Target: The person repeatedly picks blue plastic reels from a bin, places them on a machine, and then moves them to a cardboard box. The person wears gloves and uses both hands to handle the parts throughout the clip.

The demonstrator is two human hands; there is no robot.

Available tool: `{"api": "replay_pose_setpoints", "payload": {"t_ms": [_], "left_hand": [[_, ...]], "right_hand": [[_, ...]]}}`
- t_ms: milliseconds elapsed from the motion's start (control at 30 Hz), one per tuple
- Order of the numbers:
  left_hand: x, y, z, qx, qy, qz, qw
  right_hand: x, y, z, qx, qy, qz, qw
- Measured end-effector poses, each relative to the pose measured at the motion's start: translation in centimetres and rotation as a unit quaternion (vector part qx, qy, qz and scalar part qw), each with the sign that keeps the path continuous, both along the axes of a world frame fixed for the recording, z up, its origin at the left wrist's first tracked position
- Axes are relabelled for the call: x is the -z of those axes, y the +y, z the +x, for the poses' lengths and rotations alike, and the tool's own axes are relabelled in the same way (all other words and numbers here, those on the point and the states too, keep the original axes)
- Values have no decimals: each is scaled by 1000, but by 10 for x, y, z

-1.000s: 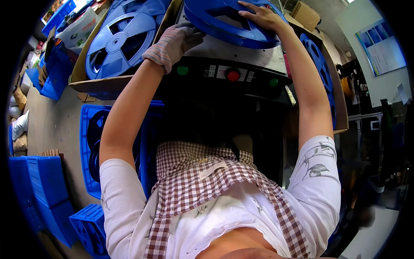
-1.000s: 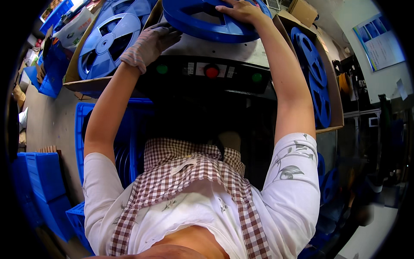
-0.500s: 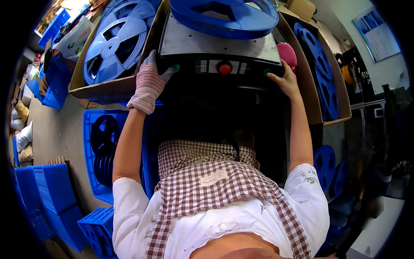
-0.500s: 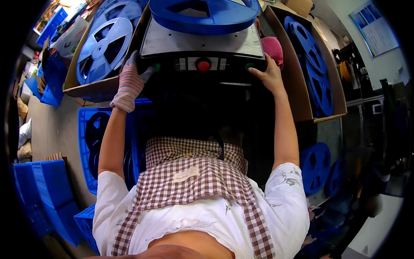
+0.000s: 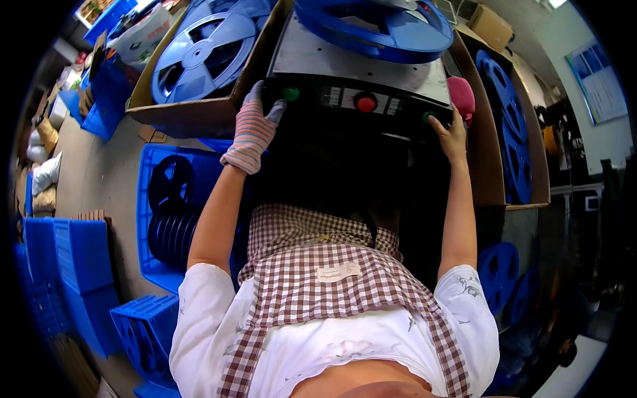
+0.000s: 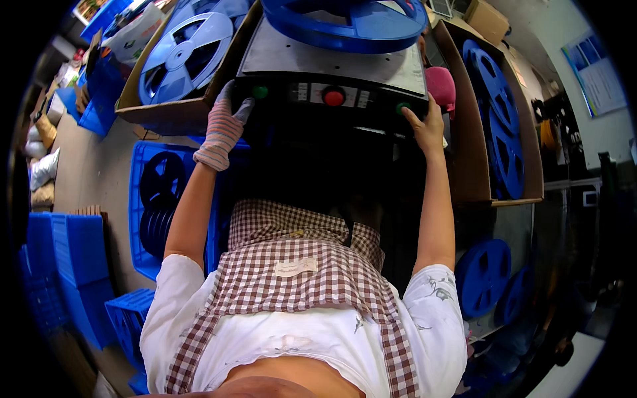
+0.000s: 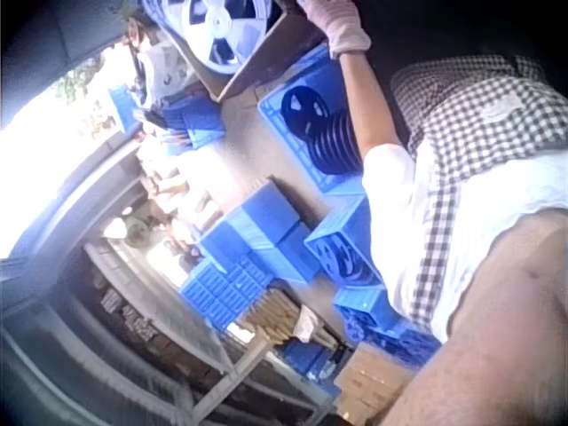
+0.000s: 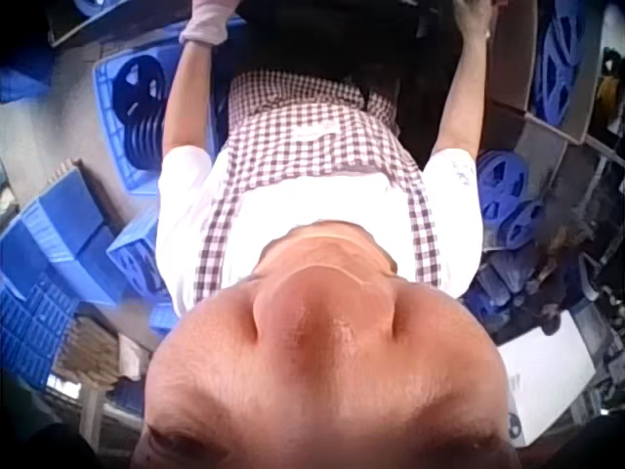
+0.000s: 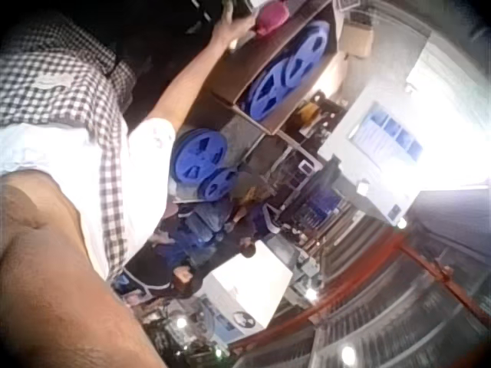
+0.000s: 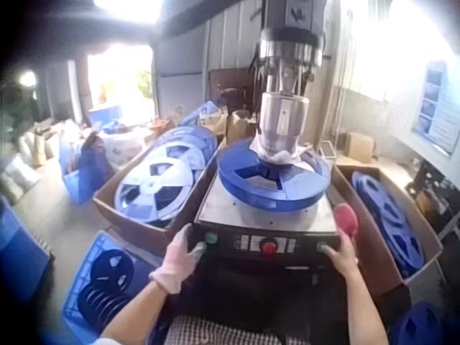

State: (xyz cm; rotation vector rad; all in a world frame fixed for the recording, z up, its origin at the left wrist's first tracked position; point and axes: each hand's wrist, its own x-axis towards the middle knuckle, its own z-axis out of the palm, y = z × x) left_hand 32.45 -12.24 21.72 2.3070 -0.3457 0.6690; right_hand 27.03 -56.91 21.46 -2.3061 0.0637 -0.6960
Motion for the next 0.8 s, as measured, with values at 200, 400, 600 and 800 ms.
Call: {"api": "replay_pose_setpoints", "payload": {"t_ms": [200,400,600,800], "left_hand": [[3,17,-73,64,84,-174,979],[45,37,-152,30,182,-204,961],[99,80,-203,-54,253,-229,938],[112,106,-225,-85,295,-206,929]], "right_hand": [[14,1,-6,26,2,-8,1000],[44,-5,-13,92,-92,1,992],[-63,60,-18,-27,-204,-27,978],[-138,135,16,-65,-188,-279,940]]}}
